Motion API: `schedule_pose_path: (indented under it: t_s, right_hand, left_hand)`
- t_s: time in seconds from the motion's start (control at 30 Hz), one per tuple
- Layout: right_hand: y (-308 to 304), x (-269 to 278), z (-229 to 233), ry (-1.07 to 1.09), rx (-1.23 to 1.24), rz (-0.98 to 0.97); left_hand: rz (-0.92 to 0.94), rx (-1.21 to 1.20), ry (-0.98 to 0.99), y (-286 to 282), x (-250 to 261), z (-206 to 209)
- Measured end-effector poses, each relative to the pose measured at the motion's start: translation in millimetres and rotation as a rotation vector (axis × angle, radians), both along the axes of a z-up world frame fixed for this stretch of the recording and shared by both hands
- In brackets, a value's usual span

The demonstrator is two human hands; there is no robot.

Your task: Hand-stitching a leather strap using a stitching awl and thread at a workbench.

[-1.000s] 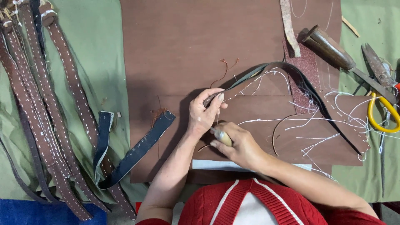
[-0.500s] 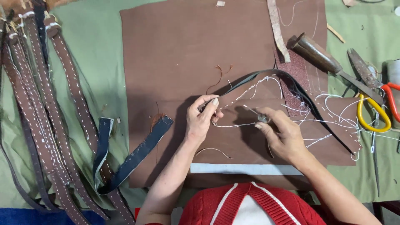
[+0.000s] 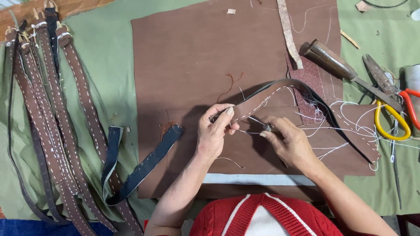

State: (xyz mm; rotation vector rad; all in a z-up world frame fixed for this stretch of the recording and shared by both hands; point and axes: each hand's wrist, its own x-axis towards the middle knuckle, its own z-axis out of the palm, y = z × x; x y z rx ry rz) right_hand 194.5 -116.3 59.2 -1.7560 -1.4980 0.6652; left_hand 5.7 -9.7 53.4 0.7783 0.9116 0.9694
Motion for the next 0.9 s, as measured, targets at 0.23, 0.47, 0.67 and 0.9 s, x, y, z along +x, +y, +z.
schedule_pose_path:
  t_s: [0.23,0.47,0.67,0.9]
  right_hand:
    - [16.6,-8.2,-6.5,0.089,0.114,0.006]
    - [27.7,-16.5,-12.3,0.172,0.253,-0.022]
    - [36.4,-30.9,0.5,0.228,0.421,-0.053]
    - [41.2,-53.4,-26.5,0.421,0.425,-0.111]
  left_hand:
    - [0.012,-0.018,-0.032,-5.5,1.1,7.2]
    - [-0.011,0.018,-0.091,-4.4,0.3,16.6]
    - [-0.046,0.111,-0.136,-11.5,0.7,47.4]
    - [-0.081,0.194,-0.086,-13.9,9.3,37.2]
